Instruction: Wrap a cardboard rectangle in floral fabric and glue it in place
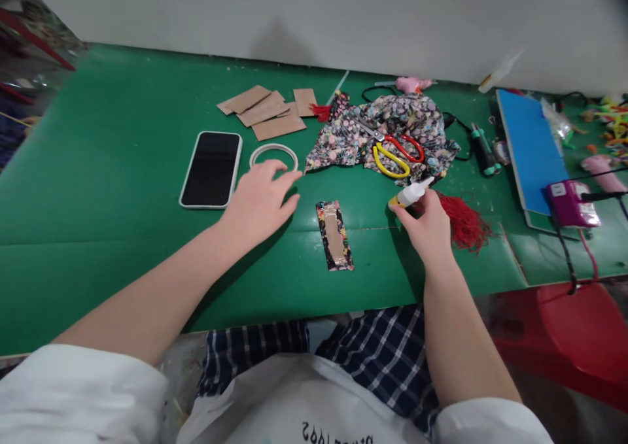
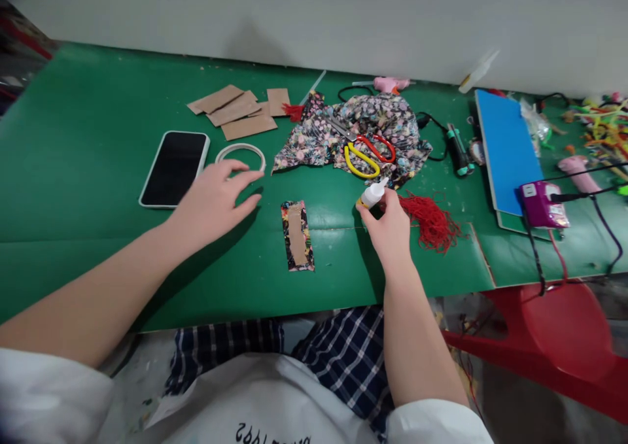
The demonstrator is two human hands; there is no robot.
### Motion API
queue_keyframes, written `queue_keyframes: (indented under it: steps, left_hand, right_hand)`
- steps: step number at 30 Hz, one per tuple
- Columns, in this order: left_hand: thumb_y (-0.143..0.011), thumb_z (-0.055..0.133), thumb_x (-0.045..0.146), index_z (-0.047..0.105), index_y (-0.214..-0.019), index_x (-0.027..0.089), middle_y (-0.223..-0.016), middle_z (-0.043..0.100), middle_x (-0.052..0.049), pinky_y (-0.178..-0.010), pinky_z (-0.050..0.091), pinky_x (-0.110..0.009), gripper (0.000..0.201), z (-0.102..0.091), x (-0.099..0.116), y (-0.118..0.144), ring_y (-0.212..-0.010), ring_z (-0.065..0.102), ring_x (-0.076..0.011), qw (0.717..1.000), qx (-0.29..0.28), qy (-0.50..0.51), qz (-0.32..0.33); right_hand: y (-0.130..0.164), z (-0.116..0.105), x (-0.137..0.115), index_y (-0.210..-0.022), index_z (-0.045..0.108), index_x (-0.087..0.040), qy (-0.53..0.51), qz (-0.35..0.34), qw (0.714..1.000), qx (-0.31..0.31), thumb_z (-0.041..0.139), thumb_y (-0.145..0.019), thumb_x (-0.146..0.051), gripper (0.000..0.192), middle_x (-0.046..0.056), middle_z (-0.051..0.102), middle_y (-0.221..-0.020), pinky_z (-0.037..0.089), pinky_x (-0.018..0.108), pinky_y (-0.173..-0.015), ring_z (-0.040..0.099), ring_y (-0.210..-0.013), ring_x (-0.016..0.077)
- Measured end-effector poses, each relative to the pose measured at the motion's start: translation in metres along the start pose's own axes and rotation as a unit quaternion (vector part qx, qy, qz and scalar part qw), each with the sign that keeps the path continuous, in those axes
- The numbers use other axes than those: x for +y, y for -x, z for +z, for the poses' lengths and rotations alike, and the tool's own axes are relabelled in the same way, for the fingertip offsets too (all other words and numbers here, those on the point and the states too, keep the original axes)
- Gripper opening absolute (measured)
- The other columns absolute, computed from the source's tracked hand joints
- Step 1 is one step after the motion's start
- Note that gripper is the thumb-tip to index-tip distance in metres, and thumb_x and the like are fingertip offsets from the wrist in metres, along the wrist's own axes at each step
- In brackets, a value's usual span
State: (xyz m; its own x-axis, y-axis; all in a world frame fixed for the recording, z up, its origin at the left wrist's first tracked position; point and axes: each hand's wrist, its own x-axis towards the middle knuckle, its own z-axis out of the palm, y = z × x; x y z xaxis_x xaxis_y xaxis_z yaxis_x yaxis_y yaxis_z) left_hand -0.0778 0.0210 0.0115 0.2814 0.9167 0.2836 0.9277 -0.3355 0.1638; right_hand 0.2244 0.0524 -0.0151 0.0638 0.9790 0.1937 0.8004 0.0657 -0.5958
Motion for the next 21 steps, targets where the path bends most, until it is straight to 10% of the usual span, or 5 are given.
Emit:
queue_keyframes:
  steps: [7, 9, 12, 16, 21]
  left_hand:
    - [-0.090, 0.048, 0.028, 0.049, -0.126, 0.018, -0.127, 0.049, -0.006, -0.103, 0.036, -0.041, 0.037, -0.057, -0.017, -0.013, -0.117, 0.044, -0.0246, 0.979, 0.187, -0.027, -0.083]
    - [-0.089, 0.050, 0.029, 0.054, -0.120, 0.016, -0.116, 0.056, -0.007, -0.099, 0.039, -0.040, 0.034, -0.043, -0.014, -0.013, -0.110, 0.049, -0.0232, 0.991, 0.118, 0.002, -0.069]
    - [-0.086, 0.050, 0.031, 0.063, -0.109, 0.013, -0.094, 0.060, -0.009, -0.084, 0.045, -0.039, 0.031, -0.004, -0.003, -0.010, -0.091, 0.053, -0.0224, 0.999, 0.000, 0.040, -0.001]
    - [-0.088, 0.045, 0.029, 0.065, -0.105, 0.015, -0.089, 0.058, -0.009, -0.078, 0.044, -0.038, 0.031, 0.033, 0.012, -0.008, -0.085, 0.051, -0.0218, 0.998, -0.026, 0.045, 0.033]
    - [-0.089, 0.043, 0.027, 0.064, -0.108, 0.013, -0.098, 0.059, -0.011, -0.083, 0.043, -0.040, 0.031, 0.037, 0.019, -0.006, -0.093, 0.052, -0.0233, 0.996, -0.034, 0.074, 0.038]
  right_hand:
    - [0.026, -0.026, -0.007, -0.118, 0.054, -0.021, -0.053, 0.008, 0.998, 0.028, 0.065, -0.071, -0.042, 0.053, 0.009, 0.064, -0.102, 0.051, 0.037, -0.072, 0.061, -0.087, 0.0199]
    - [0.038, -0.033, -0.024, -0.098, 0.063, -0.021, -0.068, 0.020, 0.996, 0.047, 0.057, -0.079, -0.041, 0.028, 0.004, 0.066, -0.086, 0.049, 0.030, -0.062, 0.060, -0.070, 0.0142]
    - [0.040, -0.027, -0.056, -0.099, 0.064, -0.022, -0.117, -0.063, 0.985, -0.108, 0.053, -0.082, -0.036, 0.024, 0.000, 0.064, -0.072, 0.044, 0.024, -0.055, 0.058, -0.059, 0.0112]
    - [0.018, 0.008, -0.078, -0.117, 0.057, -0.021, -0.005, -0.131, 0.963, -0.236, 0.045, -0.084, -0.027, 0.035, -0.003, 0.057, -0.056, 0.038, 0.025, -0.051, 0.050, -0.049, 0.0121]
    - [0.012, 0.029, -0.074, -0.130, 0.047, -0.023, 0.087, -0.144, 0.959, -0.226, 0.041, -0.086, -0.031, 0.044, 0.000, 0.063, -0.064, 0.037, 0.027, -0.052, 0.055, -0.054, 0.0159]
